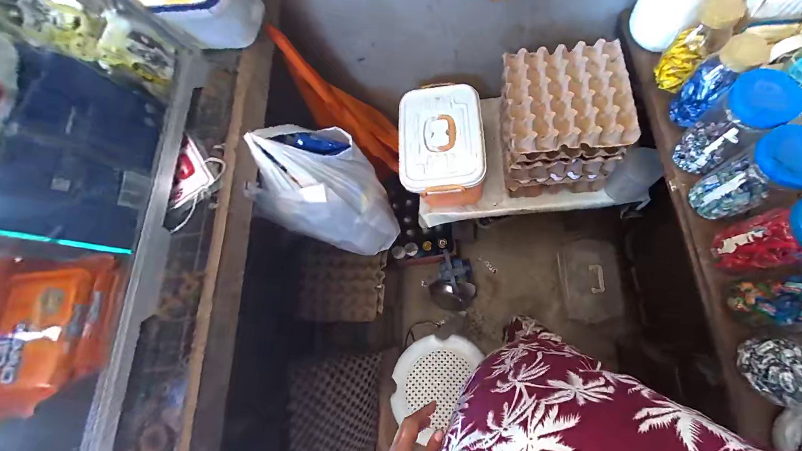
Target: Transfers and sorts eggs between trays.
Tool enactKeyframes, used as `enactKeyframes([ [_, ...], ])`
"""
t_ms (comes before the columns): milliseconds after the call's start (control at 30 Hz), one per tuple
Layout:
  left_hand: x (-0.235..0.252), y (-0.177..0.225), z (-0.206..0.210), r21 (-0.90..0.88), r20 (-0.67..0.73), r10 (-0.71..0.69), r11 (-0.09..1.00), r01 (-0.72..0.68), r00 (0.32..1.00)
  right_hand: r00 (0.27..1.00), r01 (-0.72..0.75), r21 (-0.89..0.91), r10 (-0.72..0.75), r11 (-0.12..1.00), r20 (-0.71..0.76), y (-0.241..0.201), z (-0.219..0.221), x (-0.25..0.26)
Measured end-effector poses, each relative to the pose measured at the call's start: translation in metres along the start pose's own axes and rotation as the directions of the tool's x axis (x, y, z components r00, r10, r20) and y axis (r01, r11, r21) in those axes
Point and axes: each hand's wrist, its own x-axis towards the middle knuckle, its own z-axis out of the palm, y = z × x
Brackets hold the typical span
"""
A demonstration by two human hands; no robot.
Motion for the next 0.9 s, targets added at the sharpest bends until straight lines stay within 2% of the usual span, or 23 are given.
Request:
enactKeyframes([
  [33, -0.003, -0.004, 0.002, -0.011, -0.004, -0.026, 1.000, 0.026, 1.000, 0.986, 0.137, -0.019, -0.134, 0.990, 0.099, -0.008, 0.027, 0.004],
  [67, -0.002, -0.006, 0.005, -0.016, -0.015, -0.044, 0.999, 0.044, 0.999, 0.961, 0.191, -0.009, -0.185, 0.981, 0.205, -0.026, 0.056, 0.004],
  [167, 0.017, 0.001, 0.014, -0.066, -0.043, -0.082, 0.995, 0.080, 0.996, 0.869, 0.271, -0.018, -0.236, 0.963, 0.435, -0.050, 0.161, 0.003],
  [267, 0.056, 0.019, 0.024, -0.092, -0.073, -0.123, 0.989, 0.116, 0.990, 0.784, 0.405, -0.071, -0.306, 0.912, 0.540, -0.037, 0.258, 0.010],
  [333, 0.093, 0.038, 0.031, -0.084, -0.105, -0.131, 0.989, 0.123, 0.986, 0.765, 0.432, -0.117, -0.295, 0.894, 0.573, -0.027, 0.293, 0.015],
  [467, 0.169, 0.094, 0.041, -0.035, -0.060, -0.087, 0.996, 0.085, 0.994, 0.755, 0.480, -0.077, -0.367, 0.874, 0.543, -0.010, 0.305, 0.019],
  [600, 0.224, 0.133, 0.048, -0.013, -0.042, -0.018, 1.000, 0.017, 0.999, 0.788, 0.405, 0.040, -0.371, 0.913, 0.492, -0.022, 0.277, 0.057],
  [667, 0.241, 0.141, 0.049, -0.016, -0.021, -0.005, 1.000, 0.004, 1.000, 0.737, 0.396, 0.075, -0.365, 0.915, 0.569, -0.030, 0.271, 0.069],
  [733, 0.254, 0.142, 0.050, -0.021, -0.005, 0.014, 1.000, -0.014, 1.000, 0.690, 0.428, 0.073, -0.378, 0.901, 0.617, -0.024, 0.284, 0.063],
  [900, 0.276, 0.142, 0.050, -0.003, 0.017, 0.043, 0.999, -0.043, 0.999, 0.724, 0.502, -0.005, -0.417, 0.865, 0.550, -0.002, 0.321, 0.037],
])
